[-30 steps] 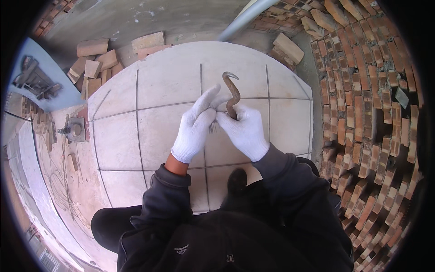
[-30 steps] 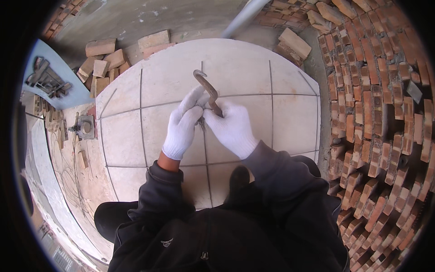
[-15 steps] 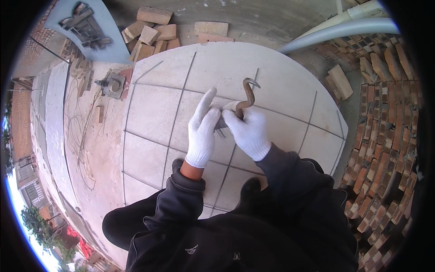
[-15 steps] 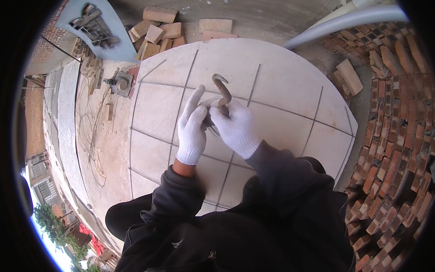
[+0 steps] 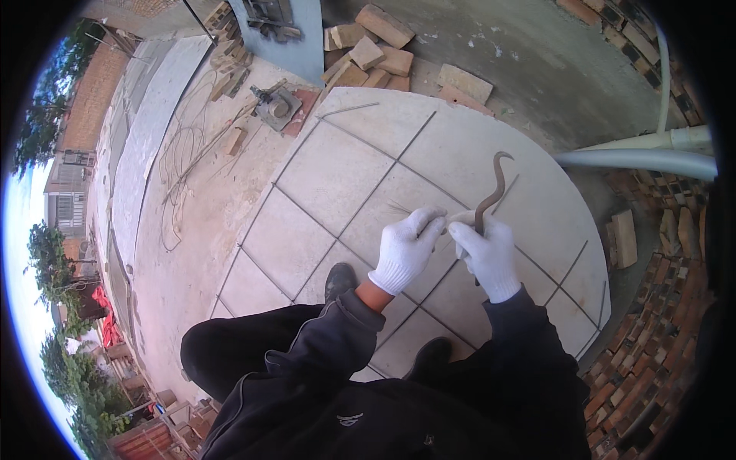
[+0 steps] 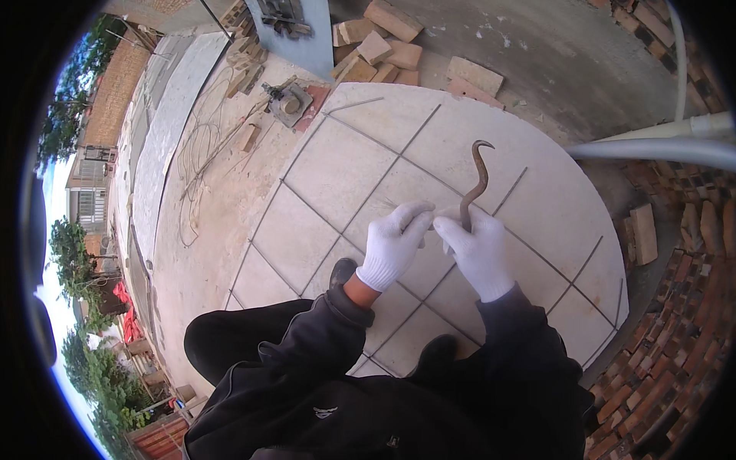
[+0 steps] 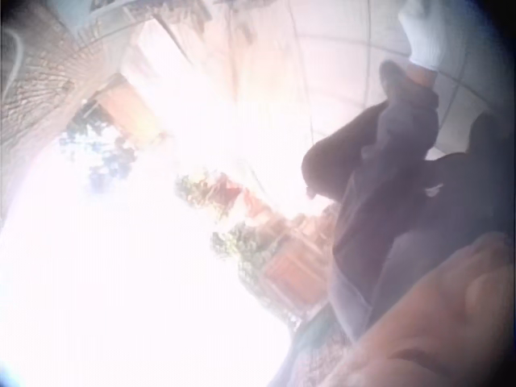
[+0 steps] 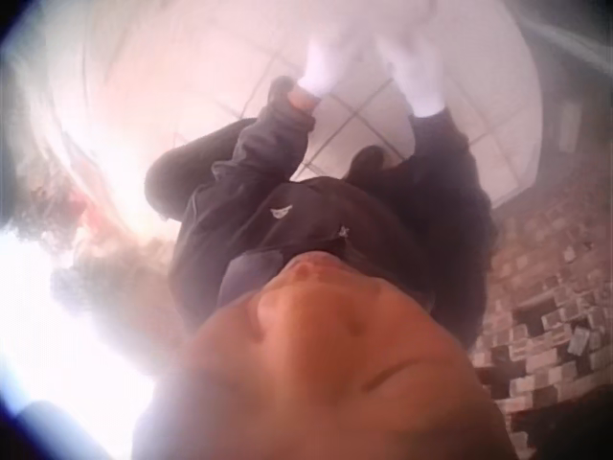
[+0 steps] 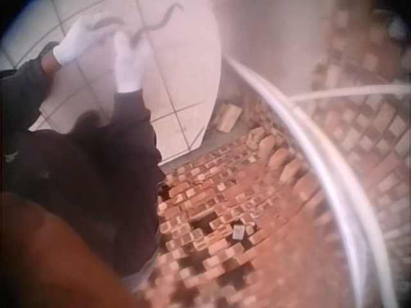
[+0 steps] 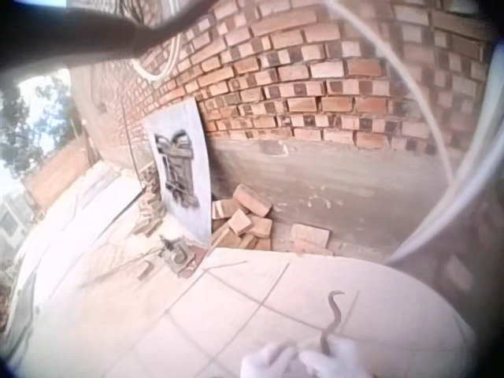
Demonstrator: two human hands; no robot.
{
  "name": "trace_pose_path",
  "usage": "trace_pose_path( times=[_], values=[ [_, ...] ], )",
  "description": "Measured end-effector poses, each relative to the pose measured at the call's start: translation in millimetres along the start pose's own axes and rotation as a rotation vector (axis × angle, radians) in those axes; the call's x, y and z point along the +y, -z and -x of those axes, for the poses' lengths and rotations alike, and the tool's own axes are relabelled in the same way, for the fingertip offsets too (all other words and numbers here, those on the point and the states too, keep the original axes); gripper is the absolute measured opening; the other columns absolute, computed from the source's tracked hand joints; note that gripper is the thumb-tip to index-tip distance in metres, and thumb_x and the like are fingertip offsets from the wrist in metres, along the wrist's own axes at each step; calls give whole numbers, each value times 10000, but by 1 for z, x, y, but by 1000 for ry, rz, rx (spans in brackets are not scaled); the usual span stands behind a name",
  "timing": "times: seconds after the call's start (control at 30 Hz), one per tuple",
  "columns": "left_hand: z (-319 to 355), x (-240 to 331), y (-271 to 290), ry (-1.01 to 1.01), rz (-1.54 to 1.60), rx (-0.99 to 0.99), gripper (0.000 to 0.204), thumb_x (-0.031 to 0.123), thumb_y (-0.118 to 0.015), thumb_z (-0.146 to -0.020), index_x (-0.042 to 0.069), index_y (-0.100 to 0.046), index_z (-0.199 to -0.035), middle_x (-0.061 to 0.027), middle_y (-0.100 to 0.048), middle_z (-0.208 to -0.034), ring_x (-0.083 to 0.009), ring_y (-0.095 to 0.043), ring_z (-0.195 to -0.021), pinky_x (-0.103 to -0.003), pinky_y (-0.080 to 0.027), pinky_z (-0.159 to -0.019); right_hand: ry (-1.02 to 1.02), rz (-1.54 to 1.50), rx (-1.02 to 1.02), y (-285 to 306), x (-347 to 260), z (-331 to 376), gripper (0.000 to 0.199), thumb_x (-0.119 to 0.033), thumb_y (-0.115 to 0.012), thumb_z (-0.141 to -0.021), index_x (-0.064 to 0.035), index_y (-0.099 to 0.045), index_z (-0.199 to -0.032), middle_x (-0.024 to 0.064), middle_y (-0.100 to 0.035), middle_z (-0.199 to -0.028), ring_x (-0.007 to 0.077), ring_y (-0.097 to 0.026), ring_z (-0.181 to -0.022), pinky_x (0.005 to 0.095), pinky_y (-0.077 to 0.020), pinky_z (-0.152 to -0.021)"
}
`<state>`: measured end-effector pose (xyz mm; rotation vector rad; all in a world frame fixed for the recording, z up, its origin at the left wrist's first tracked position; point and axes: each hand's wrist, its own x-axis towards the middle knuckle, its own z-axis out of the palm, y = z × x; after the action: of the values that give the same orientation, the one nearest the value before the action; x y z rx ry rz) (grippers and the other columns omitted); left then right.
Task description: The person uses a rebar hook to twist wire ties around intersecting metal rods on a rebar grid laid on a tiled floor. They repeatedly pick up wire ties, wrap them around intersections, and twist them tight to secure the grid.
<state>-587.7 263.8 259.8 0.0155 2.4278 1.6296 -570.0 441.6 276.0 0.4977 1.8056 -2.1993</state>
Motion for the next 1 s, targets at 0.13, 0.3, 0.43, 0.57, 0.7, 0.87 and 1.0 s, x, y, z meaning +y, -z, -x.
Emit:
trace_pose_path(
  times=[0.13, 0.3, 0.43, 0.57, 0.7, 0.87, 1.0],
  values=[
    [3, -25, -9, -174, -161, 54, 215, 215, -759, -1046, 77, -791, -1208, -201, -799, -991, -355, -806, -871, -400, -630, -739, -48, 51, 2, 0, 2, 3, 111, -85, -714, -1023, 24, -737, -1021, 27, -655, -721, 79, -590, -631, 272, -432, -579],
    [2, -30, -16, -279, -166, 42, 233, 201, -726, -1071, 55, -784, -1243, -161, -806, -911, -279, -786, -742, -361, -603, -665, -99, -20, 48, 8, 5, 4, 200, -152, -705, -1041, 13, -722, -929, 26, -631, -674, 83, -520, -532, 276, -364, -500],
    [-10, -21, -8, 261, 406, 153, 295, 191, -660, -1108, -21, -760, -1289, -80, -798, -903, -93, -637, -623, -249, -494, -570, -79, -64, 156, 39, 5, -2, 287, -213, -731, -1032, -26, -692, -818, 22, -597, -616, 90, -454, -435, 276, -301, -412],
    [-27, -50, 23, 267, 444, 265, 310, 195, -677, -1101, -50, -761, -1272, -75, -796, -950, -63, -615, -660, -232, -483, -596, -163, 131, 62, 57, -12, 0, 324, -229, -747, -1013, -31, -676, -767, 21, -577, -597, 96, -458, -435, 273, -302, -421],
    [-25, -40, 23, 194, 182, -196, 300, 215, -706, -1089, -42, -803, -1209, -85, -810, -993, -96, -692, -820, -262, -549, -731, -340, 233, -173, 53, -15, 7, 317, -252, -749, -1011, -25, -694, -796, 17, -568, -597, 88, -459, -440, 266, -303, -427],
    [-9, -42, 8, 228, 239, -462, 298, 189, -687, -1104, -45, -802, -1248, -108, -828, -1121, -142, -734, -966, -306, -588, -902, -363, 103, -203, 41, -20, -1, 317, -285, -746, -1012, -19, -708, -843, 16, -582, -615, 83, -455, -437, 269, -300, -422],
    [-1, -28, 12, 288, 307, -445, 288, 163, -676, -1103, -64, -798, -1232, -135, -831, -1117, -162, -751, -989, -330, -602, -938, -352, 39, -123, 38, -13, -1, 305, -279, -744, -1006, -33, -696, -833, 11, -582, -634, 85, -432, -426, 270, -291, -412]
  ],
)
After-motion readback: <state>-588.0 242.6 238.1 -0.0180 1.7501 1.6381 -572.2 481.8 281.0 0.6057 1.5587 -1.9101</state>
